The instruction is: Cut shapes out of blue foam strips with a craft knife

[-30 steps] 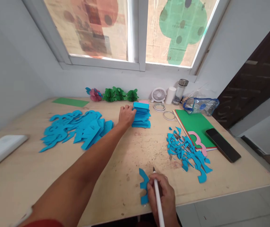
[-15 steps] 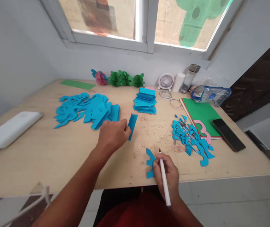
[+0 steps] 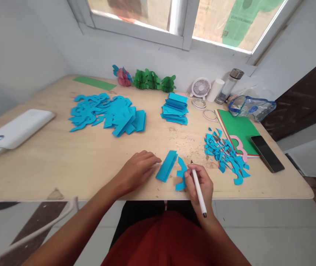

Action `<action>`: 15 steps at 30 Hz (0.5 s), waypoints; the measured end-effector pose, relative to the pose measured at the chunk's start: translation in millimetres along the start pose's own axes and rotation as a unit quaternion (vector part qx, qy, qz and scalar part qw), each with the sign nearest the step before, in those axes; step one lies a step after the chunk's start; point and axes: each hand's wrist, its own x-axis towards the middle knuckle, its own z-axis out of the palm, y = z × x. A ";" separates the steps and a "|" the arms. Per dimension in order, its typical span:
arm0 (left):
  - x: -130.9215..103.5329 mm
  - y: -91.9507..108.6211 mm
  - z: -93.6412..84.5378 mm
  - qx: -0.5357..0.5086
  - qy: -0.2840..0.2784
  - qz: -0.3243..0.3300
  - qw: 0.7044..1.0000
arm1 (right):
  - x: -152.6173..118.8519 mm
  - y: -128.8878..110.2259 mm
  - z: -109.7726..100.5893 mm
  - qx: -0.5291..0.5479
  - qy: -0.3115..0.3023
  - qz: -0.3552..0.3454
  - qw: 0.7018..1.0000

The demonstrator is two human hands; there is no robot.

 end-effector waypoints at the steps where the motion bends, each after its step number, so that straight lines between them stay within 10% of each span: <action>1: -1.7 0.2 0.3 -0.001 -0.006 0.017 1.000 | 0.9 -2.2 1.4 0.006 -0.005 0.002 1.000; 15: 8.6 16.5 35.0 0.001 0.070 0.043 0.997 | 34.1 -0.8 12.6 -0.015 -0.029 -0.015 0.999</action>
